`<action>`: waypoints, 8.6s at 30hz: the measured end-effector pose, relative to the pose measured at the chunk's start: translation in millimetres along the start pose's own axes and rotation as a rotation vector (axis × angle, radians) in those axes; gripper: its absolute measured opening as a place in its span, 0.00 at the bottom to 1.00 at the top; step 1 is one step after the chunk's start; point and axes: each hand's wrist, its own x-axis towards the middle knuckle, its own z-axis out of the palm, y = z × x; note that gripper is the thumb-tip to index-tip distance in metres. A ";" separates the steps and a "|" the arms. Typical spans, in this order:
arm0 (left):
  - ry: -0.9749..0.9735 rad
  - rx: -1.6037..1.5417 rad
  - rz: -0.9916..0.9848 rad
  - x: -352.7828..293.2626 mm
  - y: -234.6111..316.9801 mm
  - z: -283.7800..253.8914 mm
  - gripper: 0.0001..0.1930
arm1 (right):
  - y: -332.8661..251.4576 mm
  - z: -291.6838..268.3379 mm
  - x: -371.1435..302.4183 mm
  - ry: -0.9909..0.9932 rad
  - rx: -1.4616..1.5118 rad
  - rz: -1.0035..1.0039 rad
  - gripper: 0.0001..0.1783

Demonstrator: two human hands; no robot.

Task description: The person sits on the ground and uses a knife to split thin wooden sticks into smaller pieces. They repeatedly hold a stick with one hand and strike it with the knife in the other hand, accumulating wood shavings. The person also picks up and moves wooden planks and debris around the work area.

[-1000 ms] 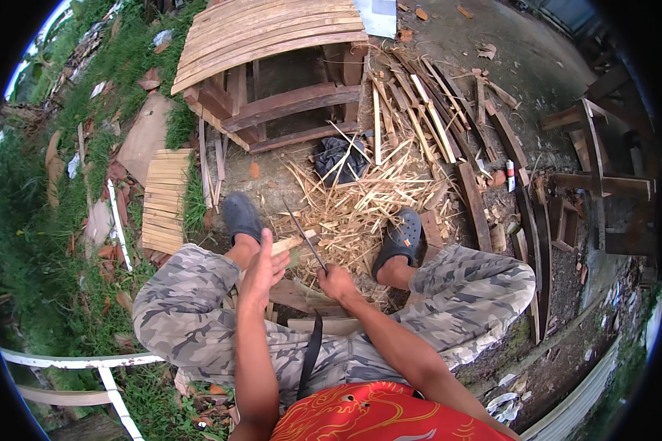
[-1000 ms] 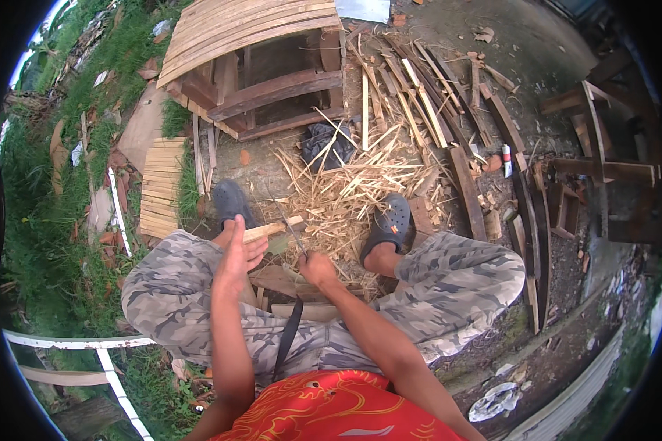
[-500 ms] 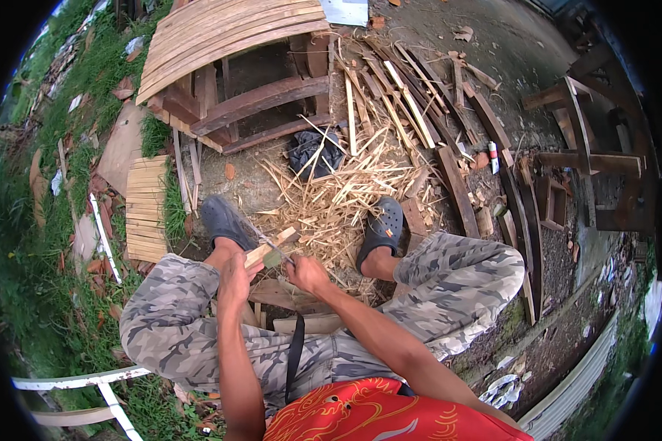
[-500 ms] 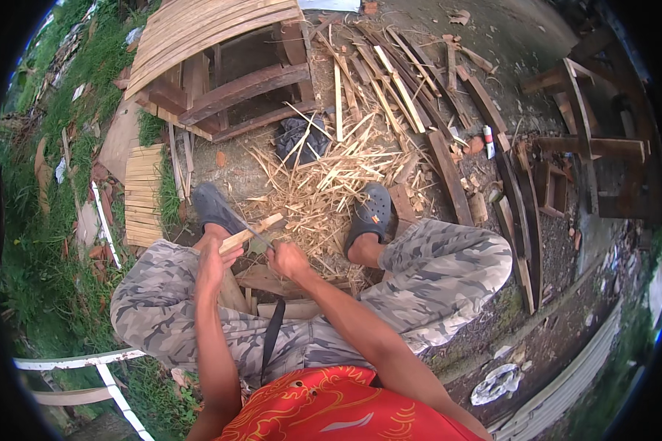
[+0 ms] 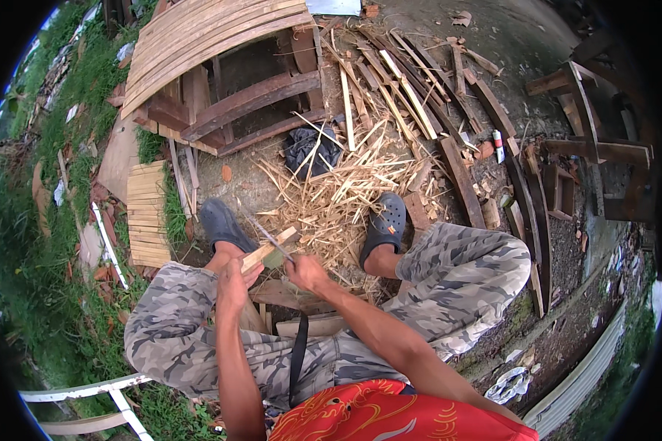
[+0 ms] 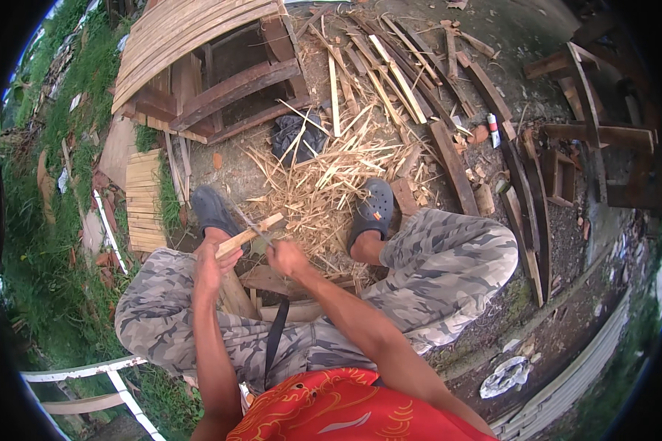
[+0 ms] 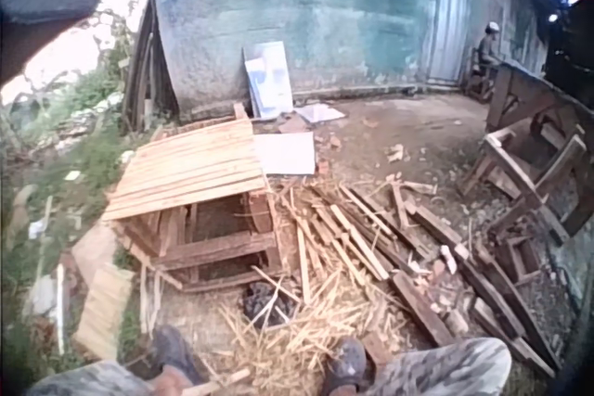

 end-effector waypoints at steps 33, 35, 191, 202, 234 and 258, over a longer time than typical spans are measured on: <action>-0.041 0.107 -0.035 15.2 7.2 16.7 0.39 | 17.2 -5.6 -31.9 0.060 -0.277 0.067 0.21; -0.087 0.110 -0.068 17.8 7.8 10.1 0.39 | 17.2 -4.9 -23.5 0.020 -0.304 0.025 0.21; 0.037 -0.062 0.040 29.9 -1.4 25.2 0.34 | 30.1 -10.8 -24.4 0.117 -0.290 0.131 0.19; -0.056 -0.037 0.044 17.5 -7.1 0.8 0.32 | 10.8 -3.2 -10.7 0.125 -0.171 -0.140 0.20; -0.055 -0.098 -0.050 32.6 -1.7 -21.0 0.39 | 64.8 4.2 1.8 -0.096 -0.407 0.170 0.16; -0.089 -0.069 0.079 6.5 -35.6 -24.7 0.35 | 46.4 -1.1 24.5 -0.077 -0.246 0.193 0.22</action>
